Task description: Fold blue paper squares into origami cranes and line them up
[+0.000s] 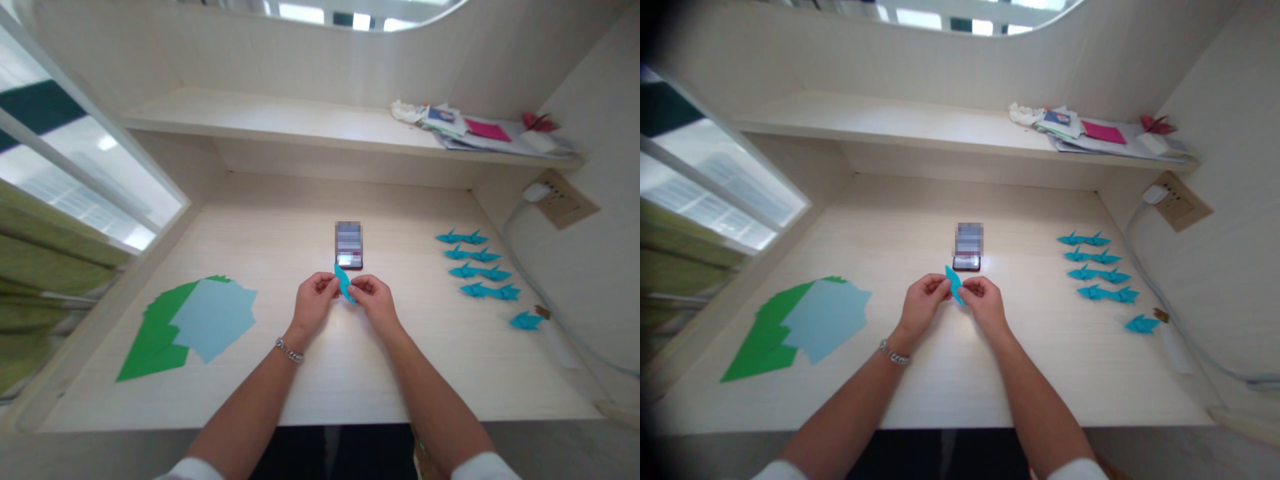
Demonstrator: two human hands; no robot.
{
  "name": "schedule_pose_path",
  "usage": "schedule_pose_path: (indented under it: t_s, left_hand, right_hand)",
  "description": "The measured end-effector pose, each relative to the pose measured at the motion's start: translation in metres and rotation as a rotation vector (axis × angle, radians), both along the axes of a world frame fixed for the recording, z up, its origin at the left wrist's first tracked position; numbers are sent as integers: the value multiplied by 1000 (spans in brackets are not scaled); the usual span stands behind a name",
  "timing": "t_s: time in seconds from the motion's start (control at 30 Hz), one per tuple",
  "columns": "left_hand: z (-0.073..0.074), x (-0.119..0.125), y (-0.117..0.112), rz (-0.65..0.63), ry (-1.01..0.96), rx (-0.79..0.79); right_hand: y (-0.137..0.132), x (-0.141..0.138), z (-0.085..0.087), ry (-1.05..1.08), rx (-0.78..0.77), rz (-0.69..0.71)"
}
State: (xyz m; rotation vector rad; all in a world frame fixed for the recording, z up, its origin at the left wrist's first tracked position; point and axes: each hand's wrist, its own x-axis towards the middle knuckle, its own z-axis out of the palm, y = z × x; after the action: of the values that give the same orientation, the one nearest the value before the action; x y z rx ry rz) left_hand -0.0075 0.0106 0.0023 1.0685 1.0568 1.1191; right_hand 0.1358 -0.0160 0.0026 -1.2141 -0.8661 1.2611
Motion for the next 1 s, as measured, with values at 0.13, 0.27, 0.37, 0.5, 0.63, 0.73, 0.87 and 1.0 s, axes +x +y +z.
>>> schedule_pose_path:
  t_s: [0.13,0.27,0.37,0.5,0.63,0.73,0.87,1.0]
  left_hand:
    - [0,1,-2,-30,17,25]
    - [0,2,-4,-36,-40,12]
    - [1,2,-5,-62,-29,26]
    - [2,1,-5,-70,6,33]
    - [2,0,-5,-95,26,47]
    - [1,0,-5,-128,37,41]
    - [1,-1,-5,-170,38,26]
    - [3,-2,-4,-175,64,26]
  right_hand:
    - [0,0,-2,-16,41,-16]
    - [1,1,-5,-46,54,-66]
    - [1,1,-4,-47,53,-62]
    - [1,1,-1,-15,27,-30]
    - [1,2,1,10,-3,-21]
    - [1,6,1,21,-33,25]
    - [1,11,2,14,-30,105]
    - [0,14,6,-6,-38,130]
